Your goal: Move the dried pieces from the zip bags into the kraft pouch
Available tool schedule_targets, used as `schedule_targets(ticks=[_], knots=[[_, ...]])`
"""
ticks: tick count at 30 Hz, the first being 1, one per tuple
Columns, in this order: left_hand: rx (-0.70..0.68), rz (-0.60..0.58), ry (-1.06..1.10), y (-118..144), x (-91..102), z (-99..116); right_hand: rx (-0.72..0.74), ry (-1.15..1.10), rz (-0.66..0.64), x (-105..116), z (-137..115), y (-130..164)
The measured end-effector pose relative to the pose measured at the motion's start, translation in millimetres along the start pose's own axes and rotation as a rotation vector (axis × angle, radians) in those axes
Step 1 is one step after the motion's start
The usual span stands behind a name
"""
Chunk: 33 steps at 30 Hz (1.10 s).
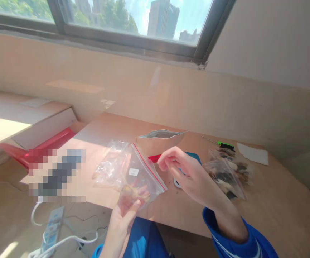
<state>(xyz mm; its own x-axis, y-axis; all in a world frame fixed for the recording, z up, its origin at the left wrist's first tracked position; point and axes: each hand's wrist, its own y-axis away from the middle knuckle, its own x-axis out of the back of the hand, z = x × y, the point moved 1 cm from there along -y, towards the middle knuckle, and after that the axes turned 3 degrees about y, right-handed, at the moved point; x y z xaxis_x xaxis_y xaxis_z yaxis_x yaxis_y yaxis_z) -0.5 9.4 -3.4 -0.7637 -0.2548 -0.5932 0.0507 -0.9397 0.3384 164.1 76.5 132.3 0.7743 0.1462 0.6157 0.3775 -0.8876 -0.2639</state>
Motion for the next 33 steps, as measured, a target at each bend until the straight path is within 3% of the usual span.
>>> schedule_targets(ticks=[6,9,12,14,18,24,28,33], knots=[[-0.033,-0.135,-0.132,2.8,-1.5,-2.9,-0.167,-0.265,-0.106,-27.9,27.6,25.6],[0.0,-0.134,-0.143,4.6,-1.3,-4.6,-0.293,-0.527,-0.098,-31.4,38.8,28.6],[0.046,-0.132,-0.118,4.7,-0.5,-6.0,-0.383,-0.592,-0.183,-33.7,46.2,31.2],[0.072,-0.119,-0.096,3.5,0.0,-5.8,-0.363,-0.544,-0.264,-35.0,47.9,33.3],[0.066,-0.045,-0.086,-0.8,-1.0,-1.5,-0.181,-0.352,-0.355,-37.2,45.8,34.3],[0.122,-0.108,-0.087,-8.2,-7.7,3.5,-0.021,-0.122,-0.426,-40.6,51.4,29.2],[0.15,-0.175,-0.068,-8.1,-9.6,1.1,0.01,-0.056,-0.452,-36.7,54.9,28.8],[0.139,-0.203,-0.092,-4.9,-12.6,0.2,-0.084,-0.23,-0.437,-35.6,49.3,30.5]])
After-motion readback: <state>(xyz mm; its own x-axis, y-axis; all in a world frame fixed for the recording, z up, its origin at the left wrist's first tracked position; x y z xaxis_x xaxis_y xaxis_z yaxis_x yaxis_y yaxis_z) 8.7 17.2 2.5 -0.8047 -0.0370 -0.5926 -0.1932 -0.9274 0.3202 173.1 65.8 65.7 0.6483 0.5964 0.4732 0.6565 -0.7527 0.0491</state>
